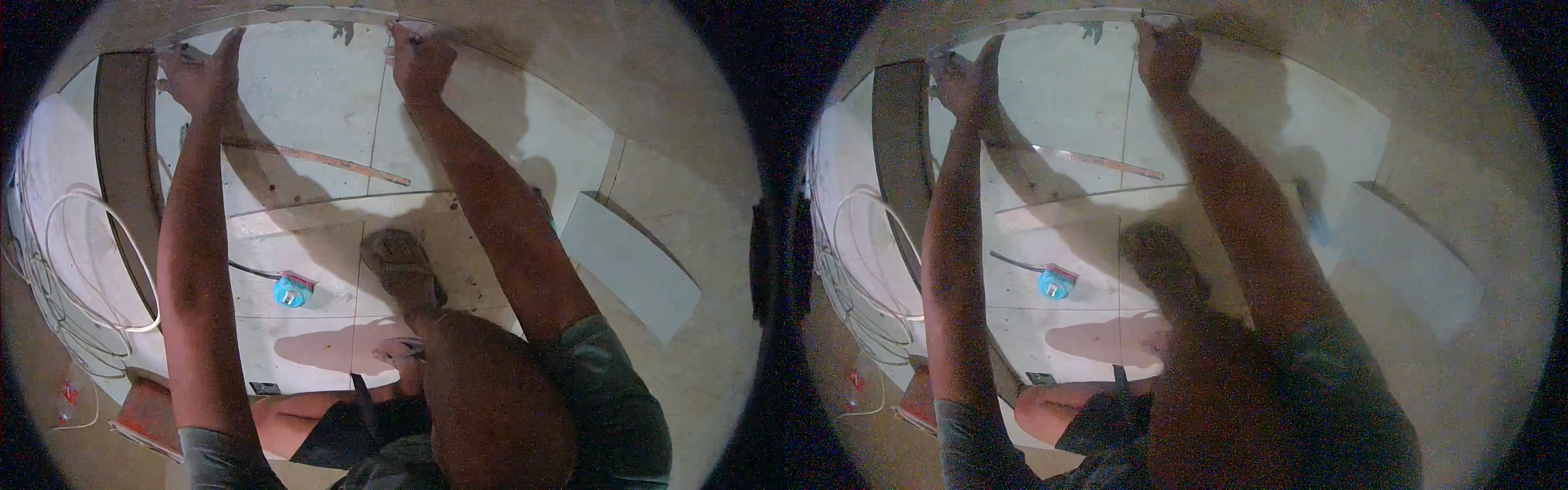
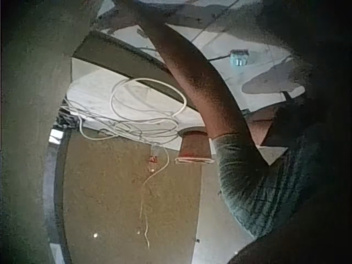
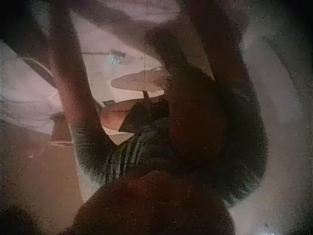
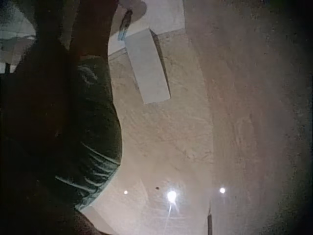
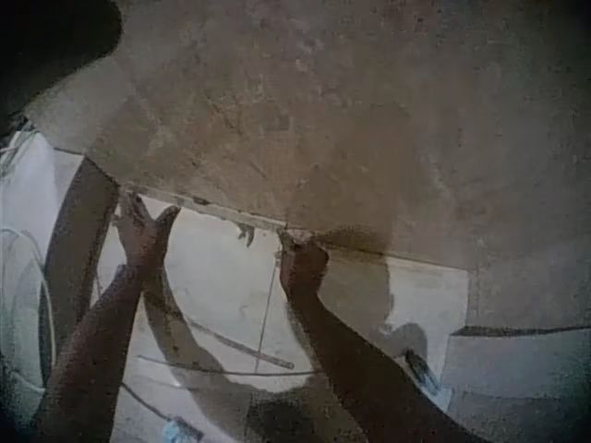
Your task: The person applies mortar to the back of a thin tile strip using a putty knife and then presses the tile into place along the wall base.
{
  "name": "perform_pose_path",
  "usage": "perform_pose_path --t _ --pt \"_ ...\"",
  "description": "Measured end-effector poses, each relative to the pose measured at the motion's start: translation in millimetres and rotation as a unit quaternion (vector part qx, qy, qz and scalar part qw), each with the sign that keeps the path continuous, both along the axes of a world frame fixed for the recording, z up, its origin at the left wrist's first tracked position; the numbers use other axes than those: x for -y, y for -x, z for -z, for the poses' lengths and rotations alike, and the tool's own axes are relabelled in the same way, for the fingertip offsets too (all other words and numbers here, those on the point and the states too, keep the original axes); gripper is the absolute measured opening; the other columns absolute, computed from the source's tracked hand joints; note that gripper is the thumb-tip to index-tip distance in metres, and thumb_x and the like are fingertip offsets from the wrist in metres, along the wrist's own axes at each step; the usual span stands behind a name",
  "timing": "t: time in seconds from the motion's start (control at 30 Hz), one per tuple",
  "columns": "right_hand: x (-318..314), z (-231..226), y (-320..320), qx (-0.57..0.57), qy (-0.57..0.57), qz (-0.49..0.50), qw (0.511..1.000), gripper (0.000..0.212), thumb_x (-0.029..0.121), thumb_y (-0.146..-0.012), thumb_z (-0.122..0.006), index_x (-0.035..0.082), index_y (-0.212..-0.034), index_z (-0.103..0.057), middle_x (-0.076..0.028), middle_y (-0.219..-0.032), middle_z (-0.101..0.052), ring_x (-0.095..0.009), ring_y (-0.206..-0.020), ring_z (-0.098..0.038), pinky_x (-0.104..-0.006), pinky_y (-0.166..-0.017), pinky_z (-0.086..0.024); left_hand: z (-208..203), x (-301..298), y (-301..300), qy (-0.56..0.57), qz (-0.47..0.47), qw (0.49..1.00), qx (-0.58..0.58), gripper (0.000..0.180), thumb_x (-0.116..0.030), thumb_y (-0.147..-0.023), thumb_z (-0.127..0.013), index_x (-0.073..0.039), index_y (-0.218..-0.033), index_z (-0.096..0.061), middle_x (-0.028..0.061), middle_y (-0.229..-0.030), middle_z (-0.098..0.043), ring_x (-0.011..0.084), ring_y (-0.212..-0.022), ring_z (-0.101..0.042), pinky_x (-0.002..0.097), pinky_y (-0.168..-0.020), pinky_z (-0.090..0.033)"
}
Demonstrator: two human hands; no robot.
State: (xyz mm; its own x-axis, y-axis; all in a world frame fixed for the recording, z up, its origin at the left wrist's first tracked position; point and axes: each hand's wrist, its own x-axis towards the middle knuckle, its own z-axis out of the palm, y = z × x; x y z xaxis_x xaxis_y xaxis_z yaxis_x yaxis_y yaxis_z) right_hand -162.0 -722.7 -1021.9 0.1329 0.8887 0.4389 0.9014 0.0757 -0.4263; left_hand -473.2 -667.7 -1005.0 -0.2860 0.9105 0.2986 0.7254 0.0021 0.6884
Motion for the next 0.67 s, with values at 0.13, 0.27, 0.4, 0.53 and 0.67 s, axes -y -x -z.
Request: perform_pose_path --t 0.13,0.27,0.4,0.53,0.67 --pt "1.1 -20.2 27.4 -0.285 0.060 -0.066 0.954 0.023 0.023 -0.087 -0.070 0.001 -0.091 -0.073 -0.012 -0.069 -0.070 -0.019 -0.063 -0.069 -0.0354 -0.063 -0.056 58.4 16.3 80.8 0.054 -0.017 0.984 -0.169 0.121 -0.070 -0.062 -0.078 0.004 -0.147 -0.031 0.0319 -0.143 -0.038 0.0427 -0.136 -0.038 0.0502 -0.112 -0.030" --pt "36.3 -22.4 -17.1 -0.138 0.118 -0.113 0.977 0.026 0.032 -0.086 -0.071 0.006 -0.083 -0.071 -0.011 -0.072 -0.070 -0.025 -0.066 -0.069 -0.0387 -0.067 -0.055 51.5 59.4 39.4 0.064 0.060 0.951 -0.297 0.100 -0.068 -0.082 -0.061 -0.002 -0.150 -0.029 0.0259 -0.155 -0.026 0.0425 -0.142 -0.030 0.0503 -0.115 -0.024" --pt "133.3 -41.2 -105.4 0.048 0.050 -0.143 0.987 0.024 0.028 -0.089 -0.065 0.005 -0.091 -0.071 -0.011 -0.079 -0.071 -0.025 -0.068 -0.069 -0.0386 -0.070 -0.056 51.7 101.1 12.2 0.068 0.079 0.962 -0.252 0.085 -0.062 -0.091 -0.052 -0.005 -0.150 -0.032 0.0227 -0.156 -0.027 0.0402 -0.144 -0.027 0.0524 -0.117 -0.019" --pt "249.8 -67.8 -226.6 -0.123 0.191 0.076 0.971 0.022 0.024 -0.092 -0.063 0.004 -0.094 -0.070 -0.013 -0.084 -0.071 -0.028 -0.069 -0.069 -0.0353 -0.068 -0.055 14.0 143.3 -48.9 0.004 0.149 0.968 -0.203 0.074 -0.050 -0.093 -0.057 -0.006 -0.148 -0.037 0.0229 -0.154 -0.032 0.0360 -0.145 -0.028 0.0539 -0.116 -0.020" --pt "357.0 -109.3 -287.9 0.148 0.338 0.062 0.927 0.024 0.026 -0.091 -0.064 0.009 -0.109 -0.068 -0.013 -0.097 -0.071 -0.026 -0.077 -0.070 -0.0374 -0.072 -0.055 -41.8 217.9 -138.5 0.038 0.281 0.959 0.001 0.062 -0.026 -0.090 -0.068 -0.005 -0.144 -0.045 0.0184 -0.150 -0.041 0.0306 -0.142 -0.036 0.0460 -0.114 -0.029"
